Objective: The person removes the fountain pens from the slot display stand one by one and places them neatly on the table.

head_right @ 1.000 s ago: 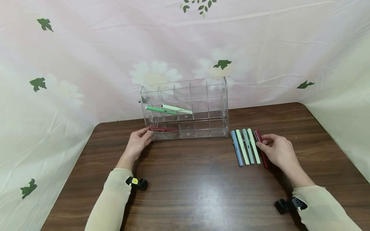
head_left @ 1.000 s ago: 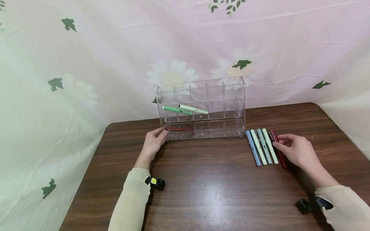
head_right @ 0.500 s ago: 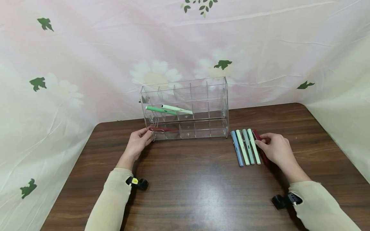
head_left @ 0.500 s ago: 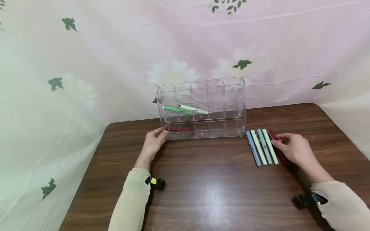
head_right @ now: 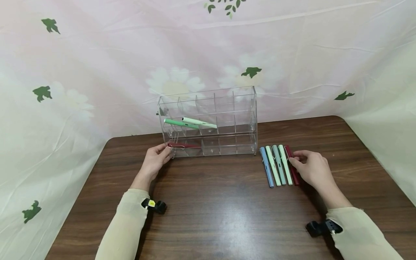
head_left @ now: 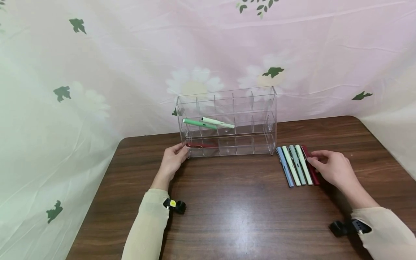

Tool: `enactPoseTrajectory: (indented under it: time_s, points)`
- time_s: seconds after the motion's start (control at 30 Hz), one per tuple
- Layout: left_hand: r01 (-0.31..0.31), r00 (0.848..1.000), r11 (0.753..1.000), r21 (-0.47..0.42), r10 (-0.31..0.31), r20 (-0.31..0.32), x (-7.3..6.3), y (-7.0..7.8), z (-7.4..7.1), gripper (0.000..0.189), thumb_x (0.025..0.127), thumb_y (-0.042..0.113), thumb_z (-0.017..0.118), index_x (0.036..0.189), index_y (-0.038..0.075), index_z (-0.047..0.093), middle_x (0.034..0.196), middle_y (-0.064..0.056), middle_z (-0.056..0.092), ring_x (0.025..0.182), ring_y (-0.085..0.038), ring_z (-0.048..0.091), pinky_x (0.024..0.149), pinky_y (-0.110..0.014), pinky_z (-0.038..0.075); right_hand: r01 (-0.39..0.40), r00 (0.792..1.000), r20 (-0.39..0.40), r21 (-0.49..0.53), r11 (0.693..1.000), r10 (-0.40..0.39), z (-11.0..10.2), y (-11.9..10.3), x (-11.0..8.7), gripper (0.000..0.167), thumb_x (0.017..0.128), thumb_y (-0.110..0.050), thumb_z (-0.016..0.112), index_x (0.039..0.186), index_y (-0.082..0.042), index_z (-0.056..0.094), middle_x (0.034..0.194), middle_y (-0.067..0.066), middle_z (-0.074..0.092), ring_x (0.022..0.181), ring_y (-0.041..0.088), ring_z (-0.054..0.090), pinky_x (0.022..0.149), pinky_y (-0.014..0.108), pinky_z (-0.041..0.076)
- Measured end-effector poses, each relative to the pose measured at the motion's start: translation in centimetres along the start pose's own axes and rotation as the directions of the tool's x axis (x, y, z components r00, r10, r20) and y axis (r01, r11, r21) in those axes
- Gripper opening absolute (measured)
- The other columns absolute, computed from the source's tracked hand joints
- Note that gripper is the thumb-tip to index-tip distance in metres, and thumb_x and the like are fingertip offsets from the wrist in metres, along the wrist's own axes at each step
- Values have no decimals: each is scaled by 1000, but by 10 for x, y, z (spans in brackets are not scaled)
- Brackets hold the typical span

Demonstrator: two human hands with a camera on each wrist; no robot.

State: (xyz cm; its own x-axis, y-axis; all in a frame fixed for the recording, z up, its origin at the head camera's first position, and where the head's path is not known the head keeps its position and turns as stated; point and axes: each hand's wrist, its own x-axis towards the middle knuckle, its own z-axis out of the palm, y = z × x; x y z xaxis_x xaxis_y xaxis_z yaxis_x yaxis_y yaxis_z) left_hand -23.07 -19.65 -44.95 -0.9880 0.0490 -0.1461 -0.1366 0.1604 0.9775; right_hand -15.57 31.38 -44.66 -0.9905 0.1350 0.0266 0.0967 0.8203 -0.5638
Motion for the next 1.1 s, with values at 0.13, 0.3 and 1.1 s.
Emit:
enactPoseTrajectory:
  time_s: [0.13, 0.3, 1.1]
  points:
    - [1, 1000, 1000, -12, -1, 8, 0, 0, 0, 54, 113, 13, 54, 160, -9, 42, 160, -27, 54, 147, -35, 57, 119, -40, 52, -9, 1000, 3, 44, 999, 8, -4, -1, -4, 48, 110, -31, 62, 133, 11, 66, 86, 20, 80, 70, 12, 71, 56, 21, 44]
    - [3, 1000, 1000, -17, -3, 4, 1, -1, 0, 54, 113, 13, 55, 160, -9, 42, 160, -26, 53, 147, -34, 57, 119, -39, 51, -5, 1000, -13, 84, 996, 6, -6, -2, -6, 50, 110, -33, 62, 136, 10, 65, 95, 25, 81, 70, 2, 69, 55, 18, 45]
    - [4, 1000, 999, -41, -4, 7, 0, -1, 0, 53, 114, 10, 53, 160, -10, 41, 160, -28, 52, 148, -37, 55, 119, -38, 51, 243, 962, -171, 183, 953, -213, -2, -60, -3, 31, 107, -26, 70, 127, -4, 76, 110, 21, 79, 76, -16, 55, 62, 10, 46]
